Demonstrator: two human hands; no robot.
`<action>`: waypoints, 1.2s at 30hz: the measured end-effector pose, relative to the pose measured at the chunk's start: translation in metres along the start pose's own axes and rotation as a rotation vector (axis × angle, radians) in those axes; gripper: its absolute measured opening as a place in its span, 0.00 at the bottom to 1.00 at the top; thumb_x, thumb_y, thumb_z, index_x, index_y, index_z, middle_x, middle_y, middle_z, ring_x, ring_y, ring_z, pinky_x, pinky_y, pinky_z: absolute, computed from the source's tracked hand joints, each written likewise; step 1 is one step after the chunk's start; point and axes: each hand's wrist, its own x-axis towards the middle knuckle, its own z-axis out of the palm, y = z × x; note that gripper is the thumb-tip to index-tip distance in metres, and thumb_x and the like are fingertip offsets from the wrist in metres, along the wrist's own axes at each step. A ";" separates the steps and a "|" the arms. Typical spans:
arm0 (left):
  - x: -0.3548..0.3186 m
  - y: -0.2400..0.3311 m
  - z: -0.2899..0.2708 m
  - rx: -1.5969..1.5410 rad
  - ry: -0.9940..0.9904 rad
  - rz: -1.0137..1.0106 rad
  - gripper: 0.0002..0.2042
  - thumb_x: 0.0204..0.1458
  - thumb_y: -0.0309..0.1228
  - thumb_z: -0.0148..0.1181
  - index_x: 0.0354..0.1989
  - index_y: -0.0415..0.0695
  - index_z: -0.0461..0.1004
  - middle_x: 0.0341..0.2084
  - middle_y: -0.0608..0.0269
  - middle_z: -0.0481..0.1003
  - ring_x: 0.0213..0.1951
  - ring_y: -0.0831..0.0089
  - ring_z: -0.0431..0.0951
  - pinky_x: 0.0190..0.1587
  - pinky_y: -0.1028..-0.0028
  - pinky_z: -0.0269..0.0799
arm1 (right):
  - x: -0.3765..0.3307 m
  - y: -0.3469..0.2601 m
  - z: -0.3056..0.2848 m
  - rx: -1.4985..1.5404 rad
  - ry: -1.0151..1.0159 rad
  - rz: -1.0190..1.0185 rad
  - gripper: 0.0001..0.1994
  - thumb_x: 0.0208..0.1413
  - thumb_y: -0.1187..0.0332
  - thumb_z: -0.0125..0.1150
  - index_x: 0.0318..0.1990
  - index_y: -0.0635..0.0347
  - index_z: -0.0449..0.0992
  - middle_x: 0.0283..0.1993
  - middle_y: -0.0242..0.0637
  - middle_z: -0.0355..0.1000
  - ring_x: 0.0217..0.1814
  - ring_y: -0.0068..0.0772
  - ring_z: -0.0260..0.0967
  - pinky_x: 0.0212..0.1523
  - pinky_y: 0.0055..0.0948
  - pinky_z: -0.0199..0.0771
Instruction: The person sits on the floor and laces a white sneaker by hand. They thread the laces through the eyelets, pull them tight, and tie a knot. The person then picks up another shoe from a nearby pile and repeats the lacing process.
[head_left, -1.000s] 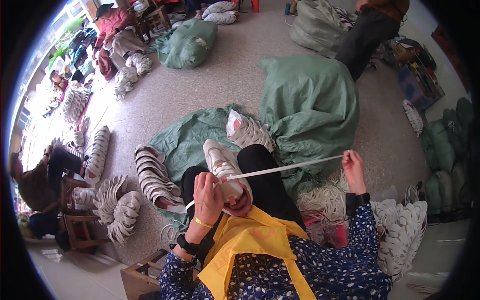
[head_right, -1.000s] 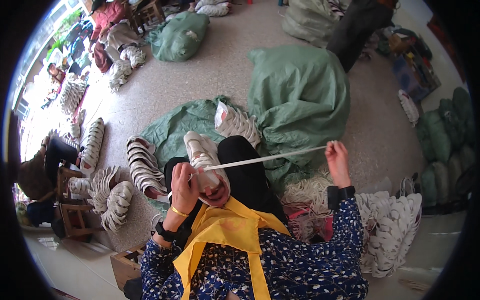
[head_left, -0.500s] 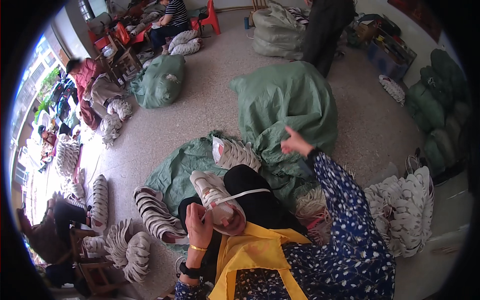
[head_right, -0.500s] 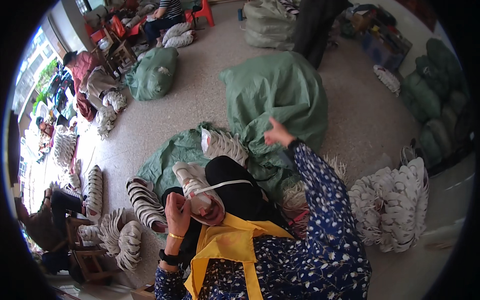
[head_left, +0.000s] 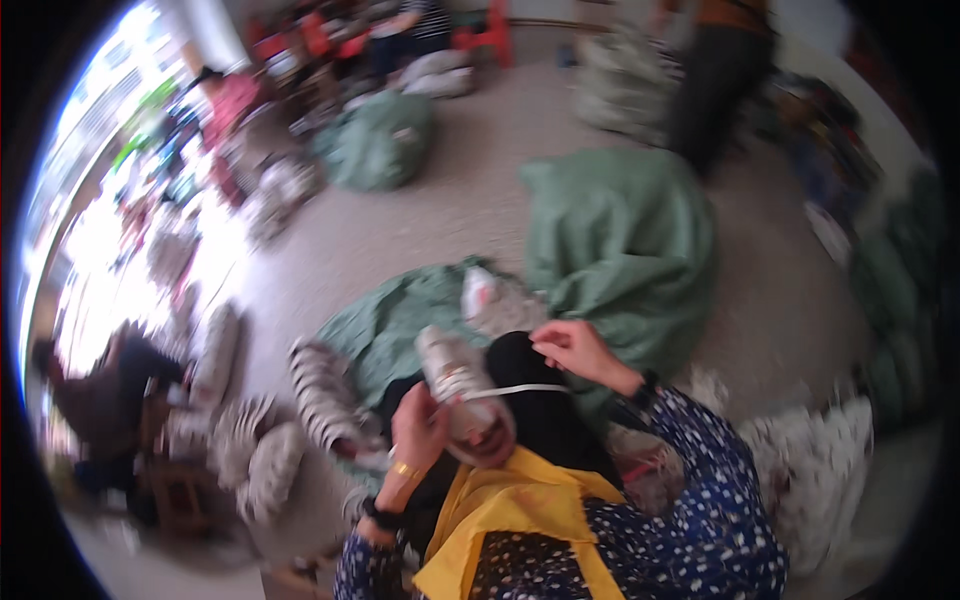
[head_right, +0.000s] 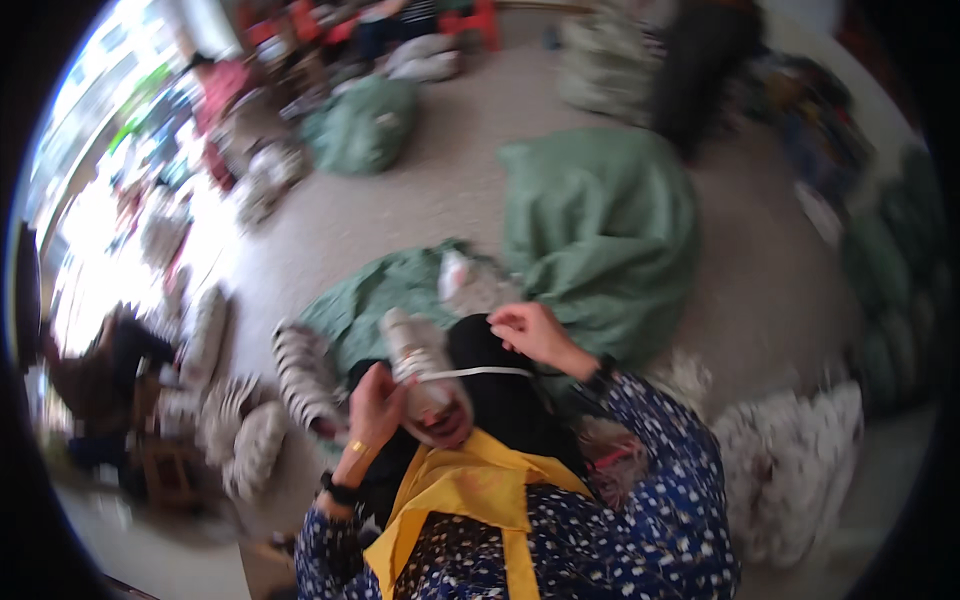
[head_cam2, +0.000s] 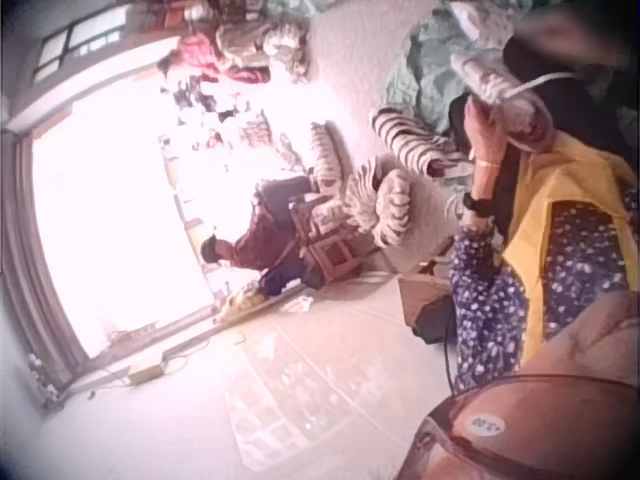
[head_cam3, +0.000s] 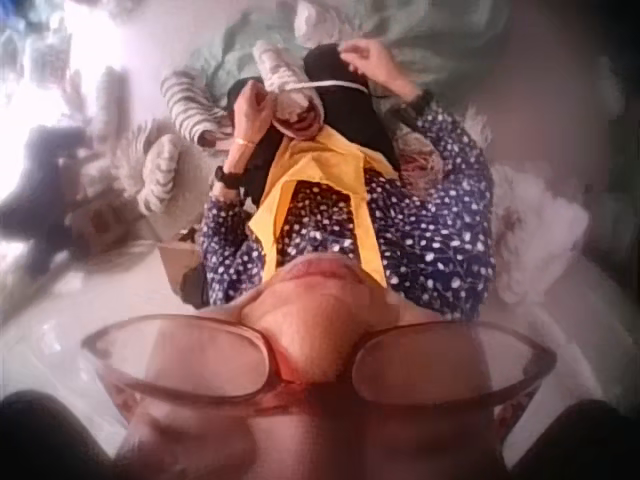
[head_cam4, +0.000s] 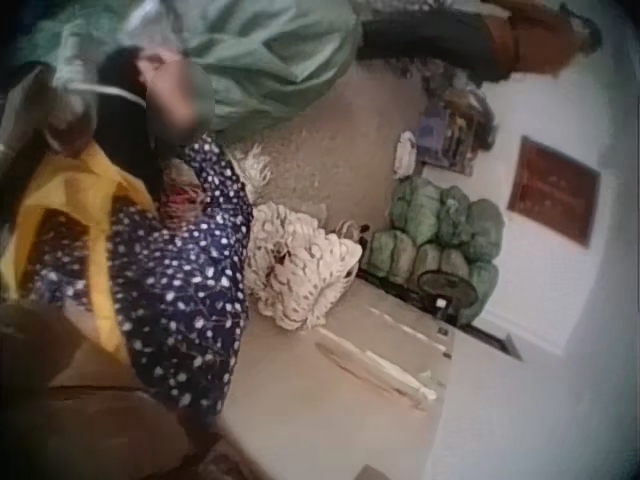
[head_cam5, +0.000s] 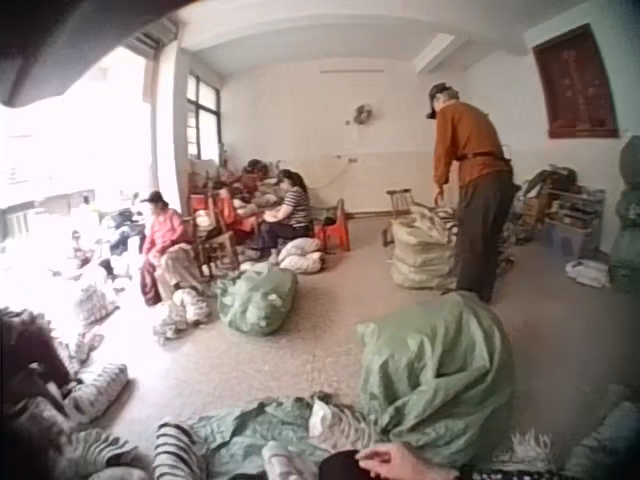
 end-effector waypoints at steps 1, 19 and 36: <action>0.004 0.014 0.001 -0.027 0.032 -0.029 0.11 0.53 0.28 0.66 0.29 0.41 0.67 0.21 0.58 0.67 0.23 0.63 0.69 0.28 0.66 0.67 | -0.009 -0.028 0.019 -0.101 -0.030 -0.032 0.09 0.63 0.72 0.64 0.47 0.66 0.81 0.34 0.33 0.81 0.28 0.18 0.76 0.28 0.22 0.76; 0.000 -0.005 0.008 -0.200 0.056 -0.060 0.09 0.55 0.28 0.65 0.33 0.39 0.69 0.20 0.57 0.72 0.22 0.67 0.74 0.28 0.69 0.69 | -0.033 -0.060 0.077 -0.502 -0.083 -0.274 0.05 0.56 0.75 0.66 0.40 0.65 0.80 0.35 0.44 0.79 0.31 0.42 0.79 0.29 0.34 0.75; 0.000 0.013 -0.031 0.109 -0.122 0.217 0.05 0.55 0.23 0.60 0.34 0.39 0.69 0.28 0.52 0.68 0.33 0.48 0.74 0.34 0.58 0.69 | -0.030 -0.048 0.069 -0.537 -0.009 -0.383 0.02 0.57 0.76 0.64 0.36 0.64 0.77 0.33 0.46 0.76 0.35 0.53 0.76 0.34 0.42 0.75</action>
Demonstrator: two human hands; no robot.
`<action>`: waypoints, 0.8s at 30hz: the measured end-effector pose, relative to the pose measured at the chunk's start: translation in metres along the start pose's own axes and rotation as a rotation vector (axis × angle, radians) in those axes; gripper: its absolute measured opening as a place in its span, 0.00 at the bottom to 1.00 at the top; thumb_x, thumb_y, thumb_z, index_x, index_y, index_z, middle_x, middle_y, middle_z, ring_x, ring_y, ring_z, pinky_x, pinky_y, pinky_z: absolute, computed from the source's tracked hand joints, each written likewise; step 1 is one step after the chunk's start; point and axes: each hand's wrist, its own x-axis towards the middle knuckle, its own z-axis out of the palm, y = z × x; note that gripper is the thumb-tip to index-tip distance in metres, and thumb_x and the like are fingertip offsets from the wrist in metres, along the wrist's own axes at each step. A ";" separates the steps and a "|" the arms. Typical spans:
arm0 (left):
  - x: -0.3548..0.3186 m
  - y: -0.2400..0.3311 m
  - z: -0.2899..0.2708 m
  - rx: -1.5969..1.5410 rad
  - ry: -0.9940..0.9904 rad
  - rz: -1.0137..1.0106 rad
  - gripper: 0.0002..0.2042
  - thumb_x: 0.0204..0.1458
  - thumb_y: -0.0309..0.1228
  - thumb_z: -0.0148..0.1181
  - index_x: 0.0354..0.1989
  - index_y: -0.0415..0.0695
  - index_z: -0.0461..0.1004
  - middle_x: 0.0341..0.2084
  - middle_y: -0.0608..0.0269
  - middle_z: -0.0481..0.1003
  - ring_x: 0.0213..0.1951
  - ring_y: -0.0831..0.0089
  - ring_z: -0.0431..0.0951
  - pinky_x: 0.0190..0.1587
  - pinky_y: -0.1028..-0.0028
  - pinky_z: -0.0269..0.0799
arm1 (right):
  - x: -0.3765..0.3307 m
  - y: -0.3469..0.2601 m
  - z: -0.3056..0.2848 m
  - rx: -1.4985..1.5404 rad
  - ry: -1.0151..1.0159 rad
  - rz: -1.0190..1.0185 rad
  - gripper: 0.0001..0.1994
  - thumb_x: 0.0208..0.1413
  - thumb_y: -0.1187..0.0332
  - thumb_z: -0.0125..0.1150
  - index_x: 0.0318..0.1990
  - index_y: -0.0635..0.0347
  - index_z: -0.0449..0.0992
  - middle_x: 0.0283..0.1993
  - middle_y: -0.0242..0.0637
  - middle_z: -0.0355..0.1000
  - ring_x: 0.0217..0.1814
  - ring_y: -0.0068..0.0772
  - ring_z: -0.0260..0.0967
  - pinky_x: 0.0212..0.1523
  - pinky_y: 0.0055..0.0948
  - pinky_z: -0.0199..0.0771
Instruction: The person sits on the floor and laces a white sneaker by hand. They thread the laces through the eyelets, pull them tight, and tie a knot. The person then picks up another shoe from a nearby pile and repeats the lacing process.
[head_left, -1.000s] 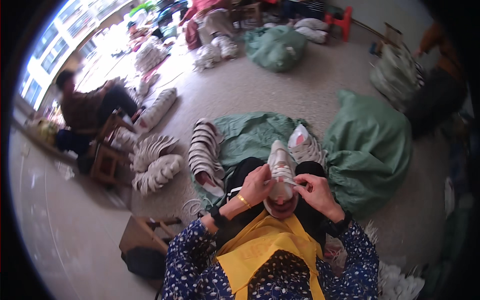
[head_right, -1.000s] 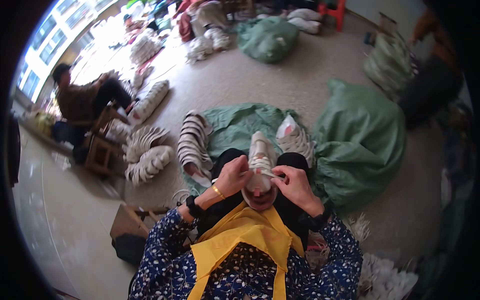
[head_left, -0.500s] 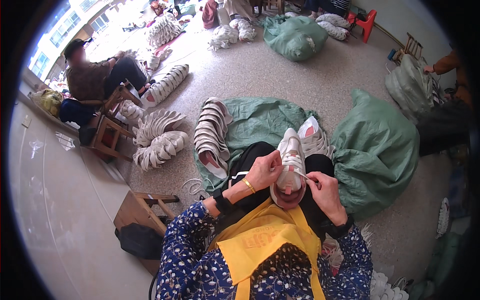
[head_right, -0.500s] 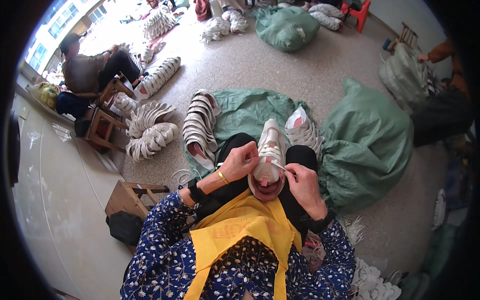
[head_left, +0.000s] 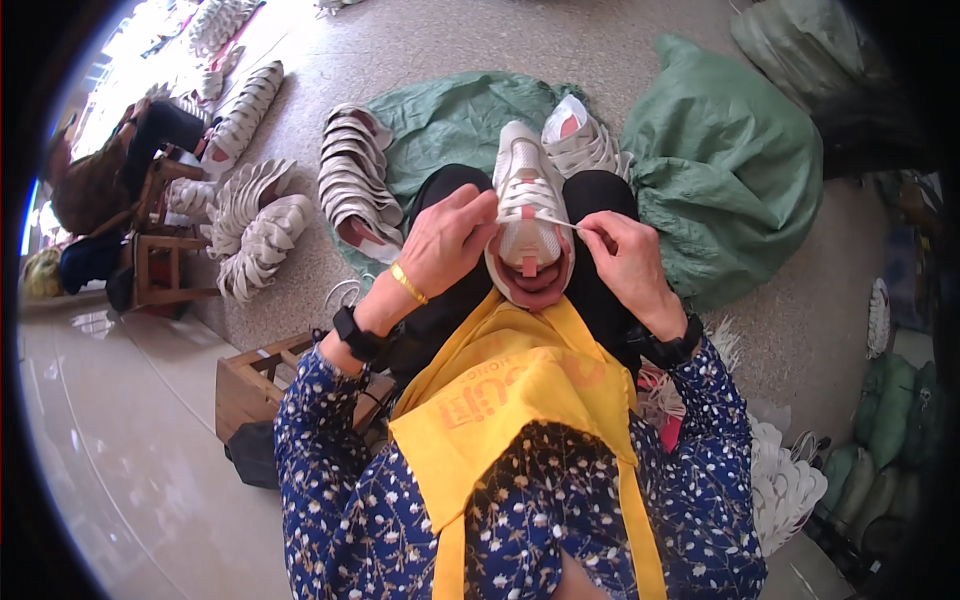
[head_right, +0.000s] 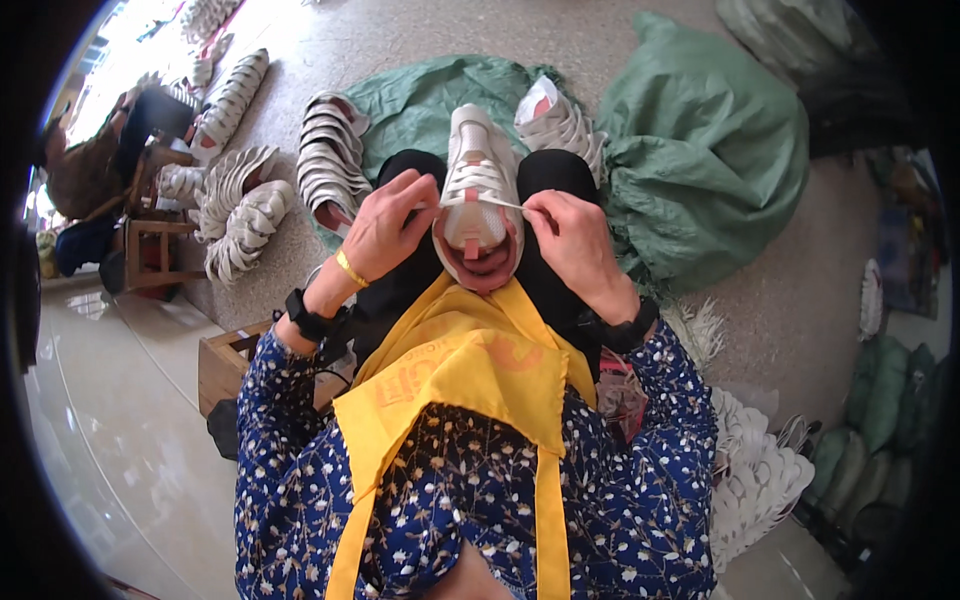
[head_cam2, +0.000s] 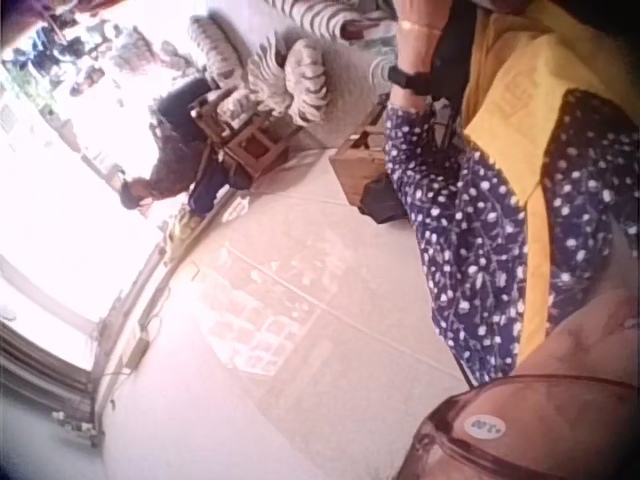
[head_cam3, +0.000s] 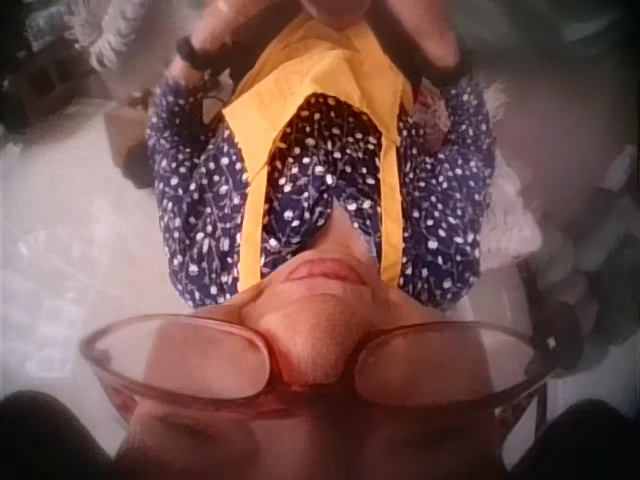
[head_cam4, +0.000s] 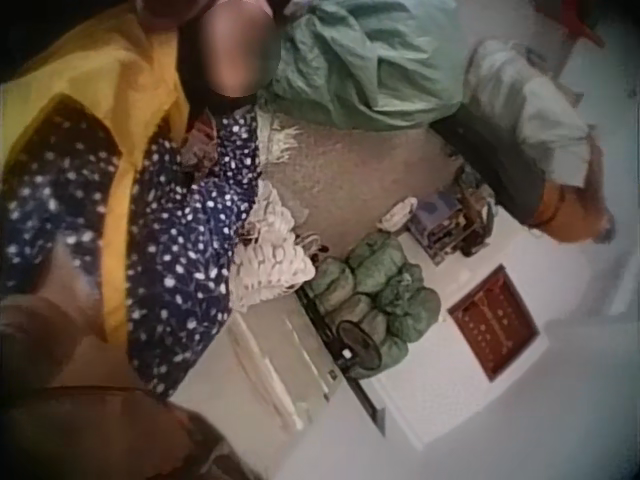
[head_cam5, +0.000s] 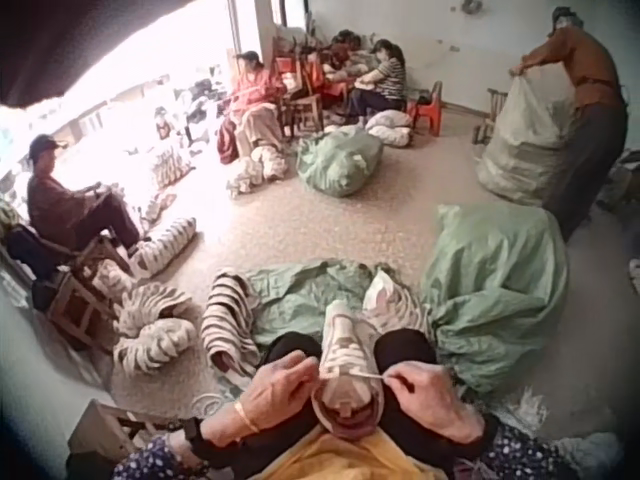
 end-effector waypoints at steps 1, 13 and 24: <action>-0.001 -0.002 0.000 0.043 0.010 0.012 0.05 0.55 0.23 0.60 0.34 0.39 0.68 0.28 0.52 0.67 0.32 0.48 0.74 0.34 0.57 0.69 | 0.001 0.003 0.000 -0.019 0.006 -0.018 0.02 0.58 0.76 0.64 0.37 0.64 0.77 0.33 0.45 0.77 0.33 0.49 0.76 0.32 0.39 0.74; -0.009 -0.006 -0.008 0.128 0.045 0.013 0.06 0.57 0.20 0.60 0.34 0.37 0.67 0.28 0.52 0.66 0.30 0.48 0.73 0.31 0.59 0.69 | -0.001 0.009 -0.005 -0.118 0.009 -0.040 0.01 0.59 0.77 0.61 0.36 0.63 0.74 0.34 0.46 0.74 0.36 0.55 0.74 0.34 0.45 0.73; -0.025 -0.019 -0.008 0.154 0.019 -0.095 0.06 0.55 0.21 0.61 0.32 0.39 0.69 0.28 0.53 0.68 0.31 0.50 0.74 0.33 0.58 0.69 | -0.017 0.014 -0.017 -0.098 -0.009 -0.025 0.03 0.58 0.78 0.63 0.39 0.63 0.77 0.36 0.45 0.76 0.37 0.51 0.76 0.36 0.40 0.75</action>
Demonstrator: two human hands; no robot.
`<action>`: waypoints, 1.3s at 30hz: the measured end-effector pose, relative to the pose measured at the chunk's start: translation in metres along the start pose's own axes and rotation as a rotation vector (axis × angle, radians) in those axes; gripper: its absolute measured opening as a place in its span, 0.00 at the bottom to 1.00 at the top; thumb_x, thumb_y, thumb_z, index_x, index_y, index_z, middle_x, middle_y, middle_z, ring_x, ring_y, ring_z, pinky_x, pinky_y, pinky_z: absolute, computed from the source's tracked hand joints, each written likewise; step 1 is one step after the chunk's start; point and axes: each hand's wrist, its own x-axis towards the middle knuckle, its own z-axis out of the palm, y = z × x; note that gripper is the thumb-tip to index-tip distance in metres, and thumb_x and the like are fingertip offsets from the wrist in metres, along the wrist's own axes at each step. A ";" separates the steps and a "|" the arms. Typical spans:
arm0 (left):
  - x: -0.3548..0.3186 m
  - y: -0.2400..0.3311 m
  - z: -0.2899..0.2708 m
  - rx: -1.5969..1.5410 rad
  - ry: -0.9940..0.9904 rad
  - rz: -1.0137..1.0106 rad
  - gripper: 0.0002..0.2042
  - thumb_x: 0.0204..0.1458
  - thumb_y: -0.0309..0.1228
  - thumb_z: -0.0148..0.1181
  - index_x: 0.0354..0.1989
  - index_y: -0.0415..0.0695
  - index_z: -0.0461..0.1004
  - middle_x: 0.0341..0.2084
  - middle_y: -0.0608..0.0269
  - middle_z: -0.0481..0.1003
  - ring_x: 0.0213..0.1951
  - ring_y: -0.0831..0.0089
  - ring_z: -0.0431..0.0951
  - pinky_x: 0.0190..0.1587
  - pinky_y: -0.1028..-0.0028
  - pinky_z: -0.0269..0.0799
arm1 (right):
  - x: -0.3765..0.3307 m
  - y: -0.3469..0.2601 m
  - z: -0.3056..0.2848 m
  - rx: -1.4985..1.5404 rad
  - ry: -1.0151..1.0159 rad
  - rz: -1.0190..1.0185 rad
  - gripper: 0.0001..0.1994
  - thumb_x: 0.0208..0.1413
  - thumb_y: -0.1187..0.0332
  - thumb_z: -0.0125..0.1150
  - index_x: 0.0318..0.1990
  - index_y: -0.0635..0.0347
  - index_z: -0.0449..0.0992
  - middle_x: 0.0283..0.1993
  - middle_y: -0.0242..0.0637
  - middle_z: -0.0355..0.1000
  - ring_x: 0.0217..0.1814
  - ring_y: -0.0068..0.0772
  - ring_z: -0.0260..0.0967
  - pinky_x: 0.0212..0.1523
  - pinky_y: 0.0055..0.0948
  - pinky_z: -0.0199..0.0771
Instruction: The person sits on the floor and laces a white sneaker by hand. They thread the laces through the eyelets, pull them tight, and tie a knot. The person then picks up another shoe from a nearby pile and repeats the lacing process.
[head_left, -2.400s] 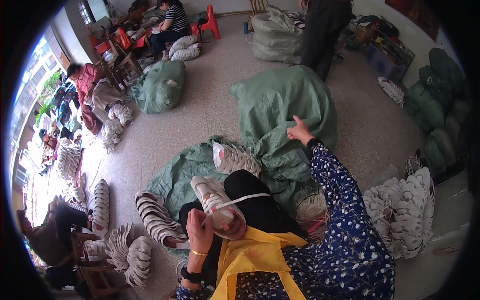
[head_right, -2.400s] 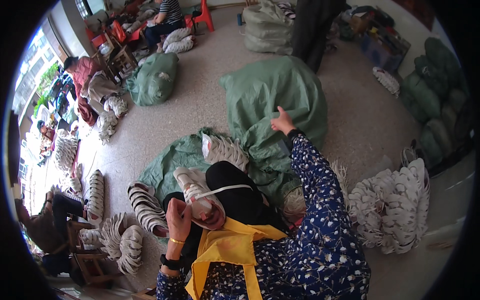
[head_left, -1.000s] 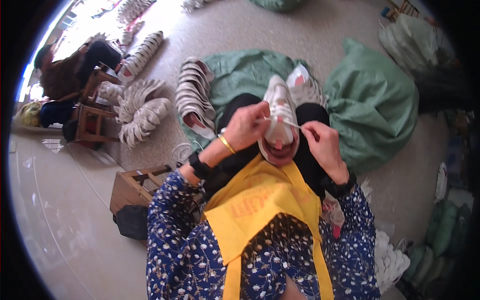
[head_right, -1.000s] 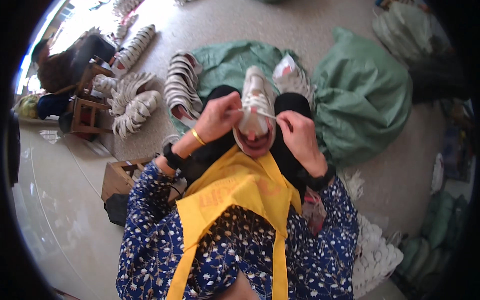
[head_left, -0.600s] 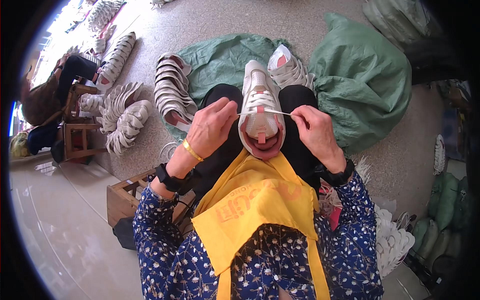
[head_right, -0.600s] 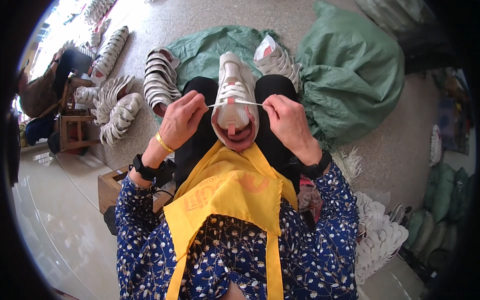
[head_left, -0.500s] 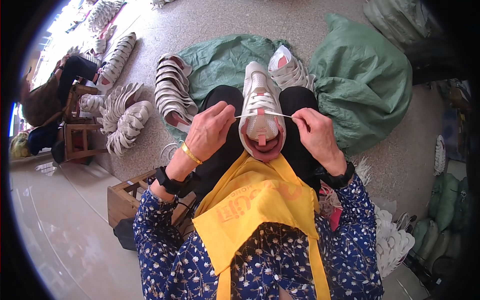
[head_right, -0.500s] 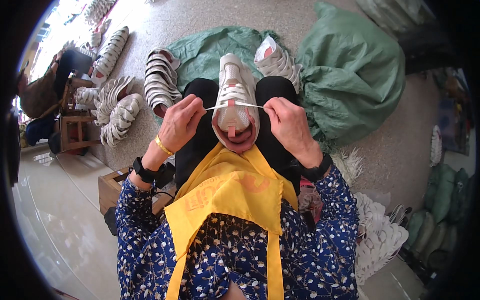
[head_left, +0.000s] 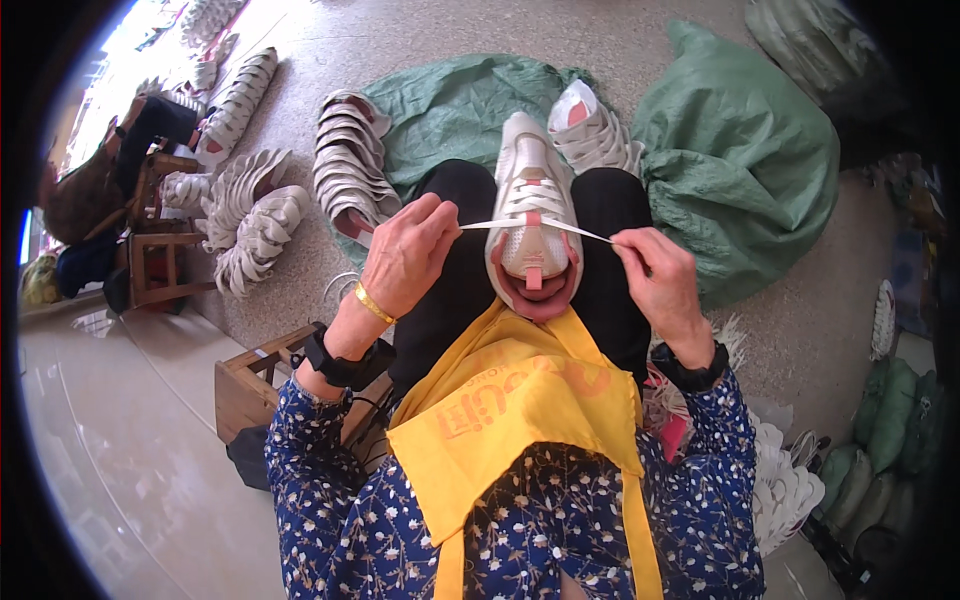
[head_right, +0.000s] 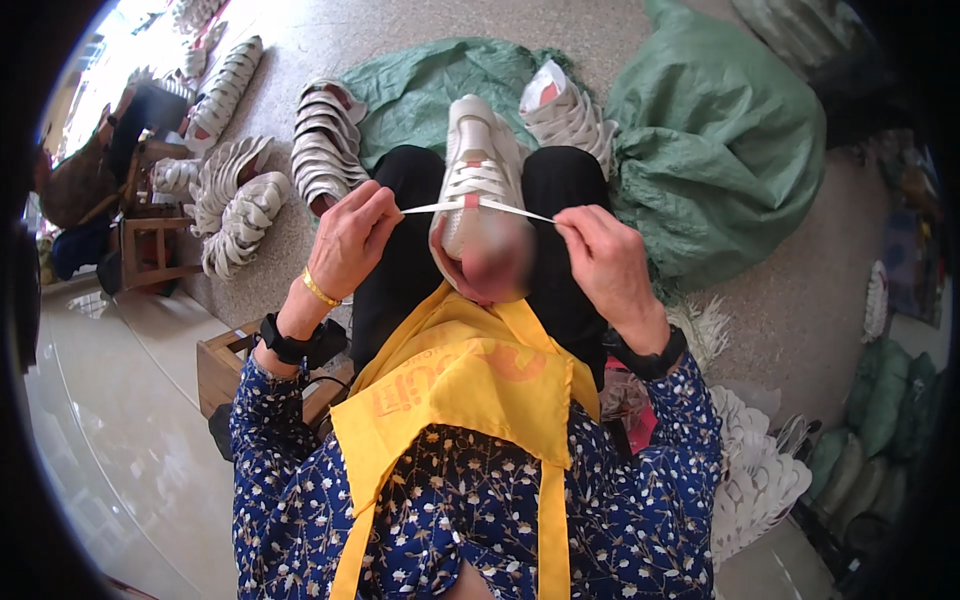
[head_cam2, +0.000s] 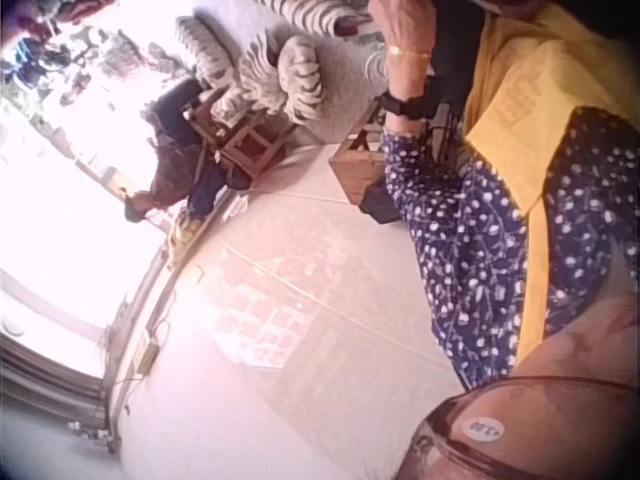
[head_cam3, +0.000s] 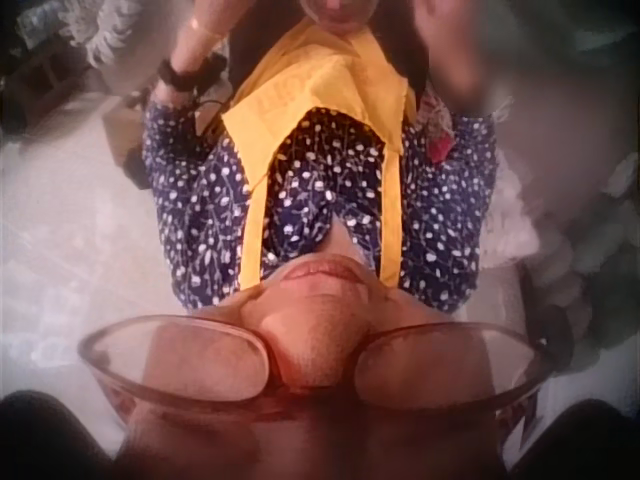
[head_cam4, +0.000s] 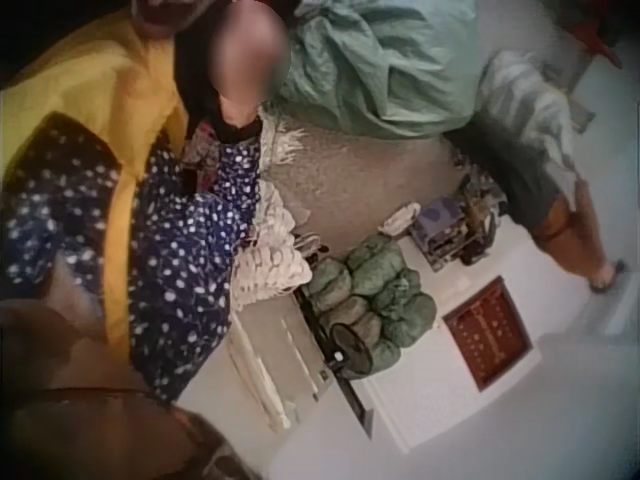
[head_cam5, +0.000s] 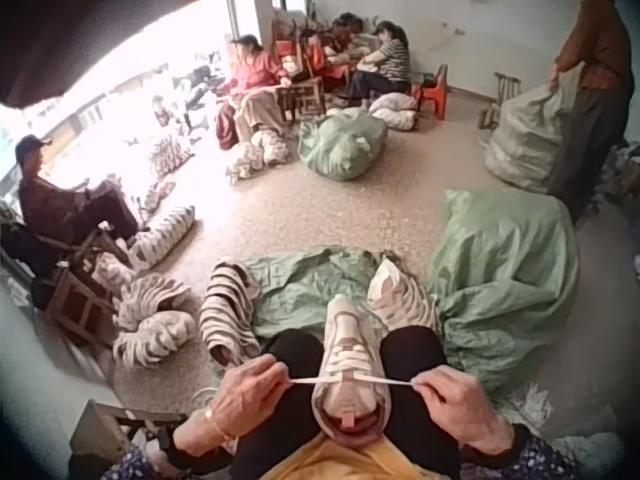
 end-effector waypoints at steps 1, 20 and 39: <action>0.000 -0.006 -0.007 0.033 0.033 -0.012 0.06 0.55 0.22 0.62 0.32 0.39 0.69 0.28 0.53 0.68 0.32 0.51 0.74 0.34 0.58 0.70 | 0.003 0.002 0.002 0.011 0.020 -0.009 0.04 0.58 0.79 0.63 0.39 0.63 0.78 0.37 0.45 0.77 0.38 0.51 0.77 0.37 0.39 0.76; -0.069 -0.104 -0.078 0.204 0.271 -0.468 0.02 0.51 0.19 0.56 0.31 0.39 0.70 0.27 0.47 0.73 0.34 0.46 0.77 0.38 0.55 0.71 | -0.063 0.106 -0.039 0.032 0.193 0.434 0.04 0.61 0.78 0.61 0.41 0.65 0.81 0.29 0.33 0.77 0.25 0.19 0.74 0.25 0.23 0.73; -0.108 -0.186 -0.147 0.271 0.320 -0.438 0.07 0.57 0.27 0.63 0.32 0.40 0.72 0.19 0.62 0.69 0.24 0.77 0.65 0.31 0.73 0.68 | -0.092 0.155 -0.110 -0.035 0.341 0.495 0.05 0.60 0.79 0.60 0.42 0.66 0.81 0.30 0.39 0.80 0.27 0.25 0.79 0.31 0.26 0.79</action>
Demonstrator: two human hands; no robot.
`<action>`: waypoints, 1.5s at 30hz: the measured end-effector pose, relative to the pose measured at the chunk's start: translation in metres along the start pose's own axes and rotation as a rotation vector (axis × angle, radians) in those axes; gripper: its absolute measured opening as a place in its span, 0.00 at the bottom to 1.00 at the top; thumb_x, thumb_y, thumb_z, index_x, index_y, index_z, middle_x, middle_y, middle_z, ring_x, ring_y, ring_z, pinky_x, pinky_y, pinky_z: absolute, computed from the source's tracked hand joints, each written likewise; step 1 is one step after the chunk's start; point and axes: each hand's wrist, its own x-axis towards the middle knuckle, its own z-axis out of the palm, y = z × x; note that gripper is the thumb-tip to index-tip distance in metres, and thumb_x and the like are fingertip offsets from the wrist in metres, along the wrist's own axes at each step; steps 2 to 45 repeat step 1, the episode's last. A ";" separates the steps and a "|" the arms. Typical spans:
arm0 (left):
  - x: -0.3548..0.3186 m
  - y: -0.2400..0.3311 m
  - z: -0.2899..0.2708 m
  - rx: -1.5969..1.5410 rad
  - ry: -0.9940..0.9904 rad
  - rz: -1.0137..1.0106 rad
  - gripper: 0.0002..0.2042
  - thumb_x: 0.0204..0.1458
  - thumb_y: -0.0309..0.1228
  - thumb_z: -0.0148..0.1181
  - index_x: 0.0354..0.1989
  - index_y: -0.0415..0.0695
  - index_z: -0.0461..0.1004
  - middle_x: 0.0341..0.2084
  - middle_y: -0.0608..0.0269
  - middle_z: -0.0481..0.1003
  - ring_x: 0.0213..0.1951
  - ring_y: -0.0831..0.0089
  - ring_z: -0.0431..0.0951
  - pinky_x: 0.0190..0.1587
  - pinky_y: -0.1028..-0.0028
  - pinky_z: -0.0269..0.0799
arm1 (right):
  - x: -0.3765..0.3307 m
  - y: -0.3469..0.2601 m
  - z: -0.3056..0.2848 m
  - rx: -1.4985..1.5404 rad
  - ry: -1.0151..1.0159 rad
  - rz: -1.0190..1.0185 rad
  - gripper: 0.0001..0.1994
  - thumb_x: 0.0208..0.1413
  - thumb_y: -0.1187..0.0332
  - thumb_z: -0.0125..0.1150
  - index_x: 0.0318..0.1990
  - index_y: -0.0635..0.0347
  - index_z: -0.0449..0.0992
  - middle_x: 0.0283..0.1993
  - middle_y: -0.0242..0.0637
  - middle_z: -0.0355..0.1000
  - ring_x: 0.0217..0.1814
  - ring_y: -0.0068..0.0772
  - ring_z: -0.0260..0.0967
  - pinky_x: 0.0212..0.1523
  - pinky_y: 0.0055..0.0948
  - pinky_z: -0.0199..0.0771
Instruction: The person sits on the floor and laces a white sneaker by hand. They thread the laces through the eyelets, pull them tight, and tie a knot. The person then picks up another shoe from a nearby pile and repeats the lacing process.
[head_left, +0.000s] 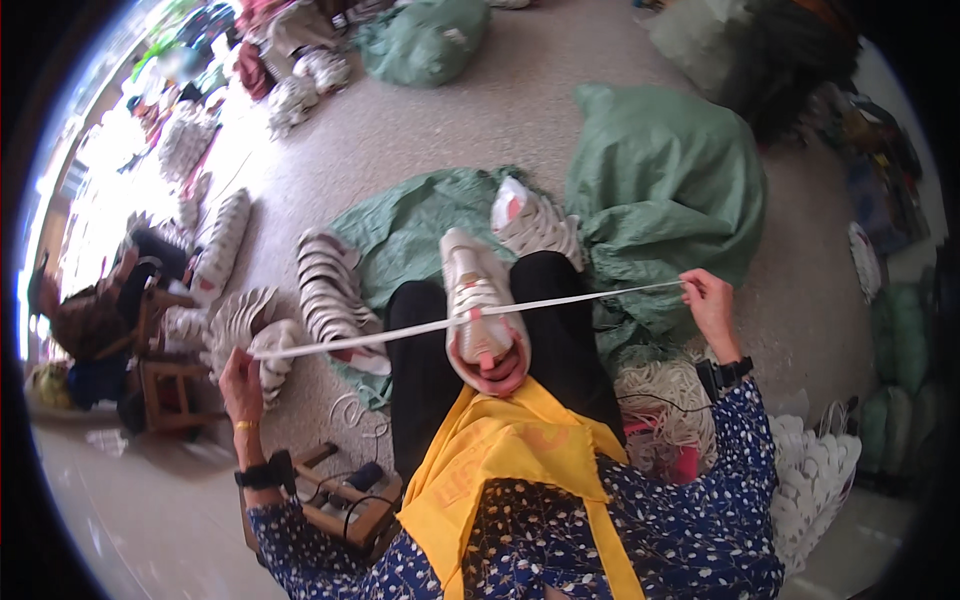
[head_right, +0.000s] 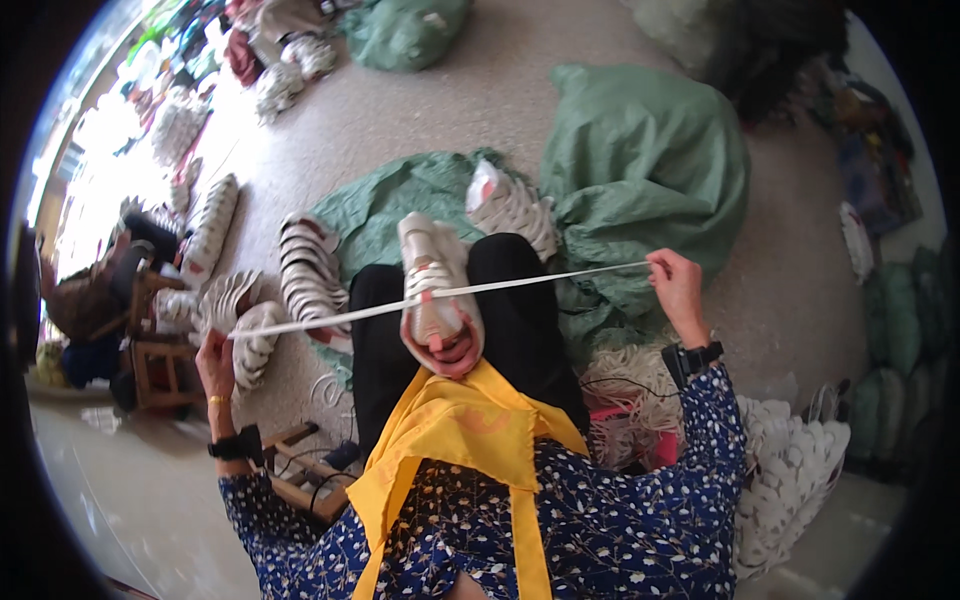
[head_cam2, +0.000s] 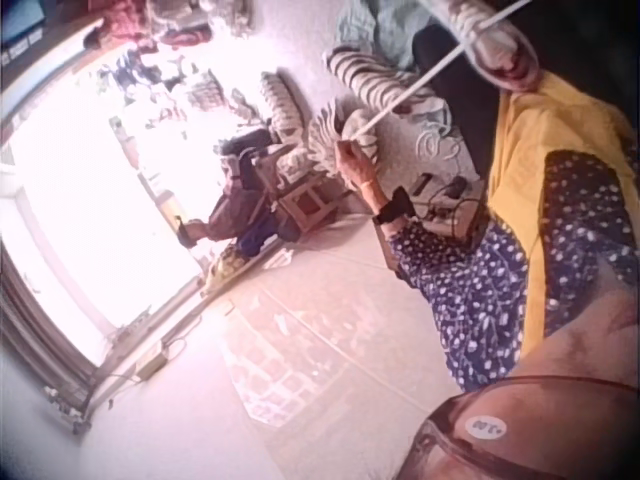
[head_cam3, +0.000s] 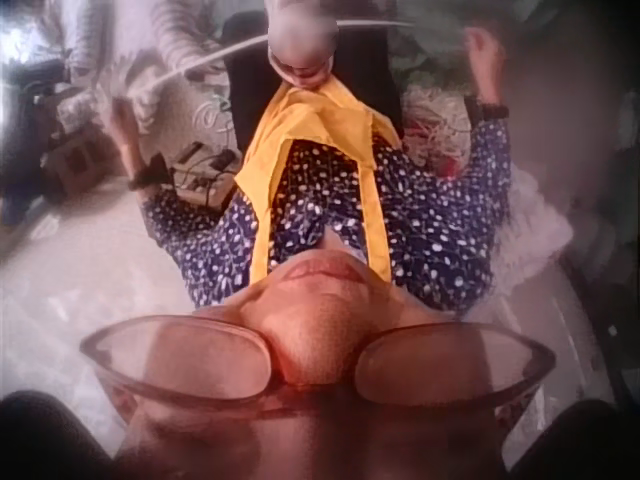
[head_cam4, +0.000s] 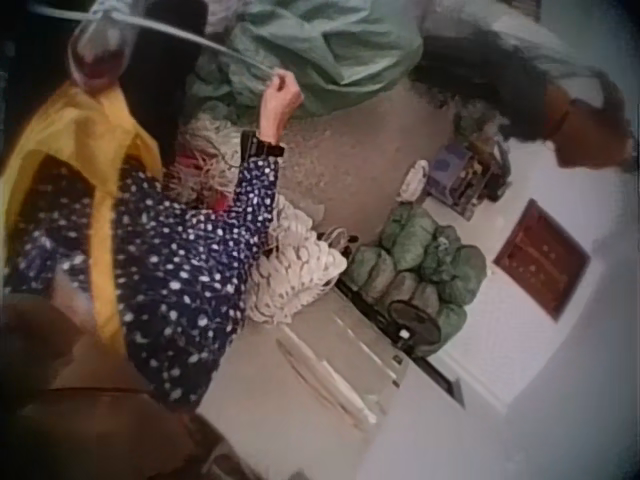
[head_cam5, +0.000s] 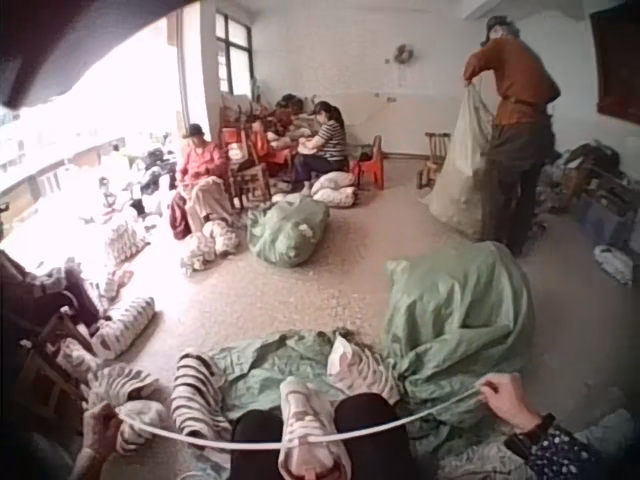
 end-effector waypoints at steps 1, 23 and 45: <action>0.000 -0.016 -0.001 0.060 -0.002 0.077 0.08 0.57 0.31 0.65 0.32 0.40 0.73 0.21 0.60 0.73 0.25 0.74 0.68 0.33 0.72 0.71 | 0.003 -0.002 0.001 -0.009 -0.020 0.004 0.07 0.61 0.79 0.60 0.43 0.65 0.81 0.31 0.40 0.81 0.28 0.26 0.80 0.32 0.27 0.81; 0.000 -0.016 -0.001 0.060 -0.002 0.077 0.08 0.57 0.31 0.65 0.32 0.40 0.73 0.21 0.60 0.73 0.25 0.74 0.68 0.33 0.72 0.71 | 0.003 -0.002 0.001 -0.009 -0.020 0.004 0.07 0.61 0.79 0.60 0.43 0.65 0.81 0.31 0.40 0.81 0.28 0.26 0.80 0.32 0.27 0.81; 0.000 -0.016 -0.001 0.060 -0.002 0.077 0.08 0.57 0.31 0.65 0.32 0.40 0.73 0.21 0.60 0.73 0.25 0.74 0.68 0.33 0.72 0.71 | 0.003 -0.002 0.001 -0.009 -0.020 0.004 0.07 0.61 0.79 0.60 0.43 0.65 0.81 0.31 0.40 0.81 0.28 0.26 0.80 0.32 0.27 0.81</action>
